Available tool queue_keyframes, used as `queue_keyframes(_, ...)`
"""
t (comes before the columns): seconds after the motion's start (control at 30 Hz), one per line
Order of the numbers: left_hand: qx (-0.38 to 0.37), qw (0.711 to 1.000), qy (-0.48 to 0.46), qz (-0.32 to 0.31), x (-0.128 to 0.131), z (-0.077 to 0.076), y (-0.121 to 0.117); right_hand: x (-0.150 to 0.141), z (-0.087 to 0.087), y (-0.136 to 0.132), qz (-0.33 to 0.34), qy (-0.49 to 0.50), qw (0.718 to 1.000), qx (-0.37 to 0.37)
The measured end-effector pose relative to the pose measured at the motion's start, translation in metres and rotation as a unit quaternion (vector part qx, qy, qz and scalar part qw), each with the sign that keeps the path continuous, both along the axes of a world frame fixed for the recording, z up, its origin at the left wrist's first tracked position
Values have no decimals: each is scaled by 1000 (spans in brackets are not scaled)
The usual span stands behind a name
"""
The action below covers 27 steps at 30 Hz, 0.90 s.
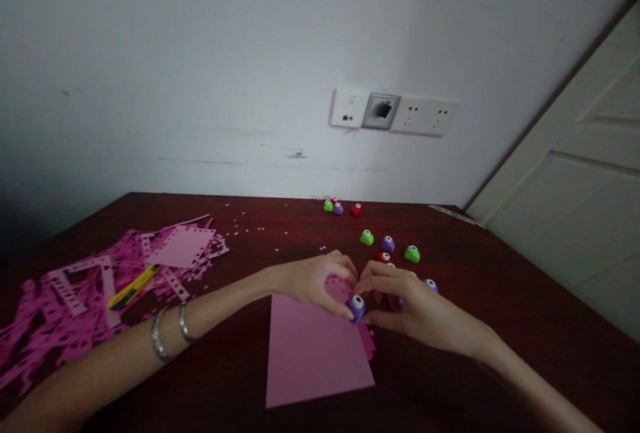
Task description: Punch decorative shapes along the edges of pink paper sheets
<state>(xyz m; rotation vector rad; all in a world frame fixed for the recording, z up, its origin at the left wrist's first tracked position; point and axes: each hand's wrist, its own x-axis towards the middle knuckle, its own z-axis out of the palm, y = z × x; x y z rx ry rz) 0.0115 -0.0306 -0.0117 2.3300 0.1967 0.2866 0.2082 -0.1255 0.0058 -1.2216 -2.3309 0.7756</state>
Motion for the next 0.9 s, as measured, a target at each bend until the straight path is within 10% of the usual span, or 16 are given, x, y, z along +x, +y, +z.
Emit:
queue_keyframes(0.37, 26, 998, 24, 55, -6, 11, 14, 2, 4, 9, -37, -22, 999, 17)
queue_keyframes(0.6, 159, 945, 197, 206, -16, -20, 25, 17, -26, 14, -133, -76, 987, -41)
queue_keyframes(0.9, 174, 931, 247, 206, -13, -35, 24, 25, -48, 16, -175, -67, 981, -51)
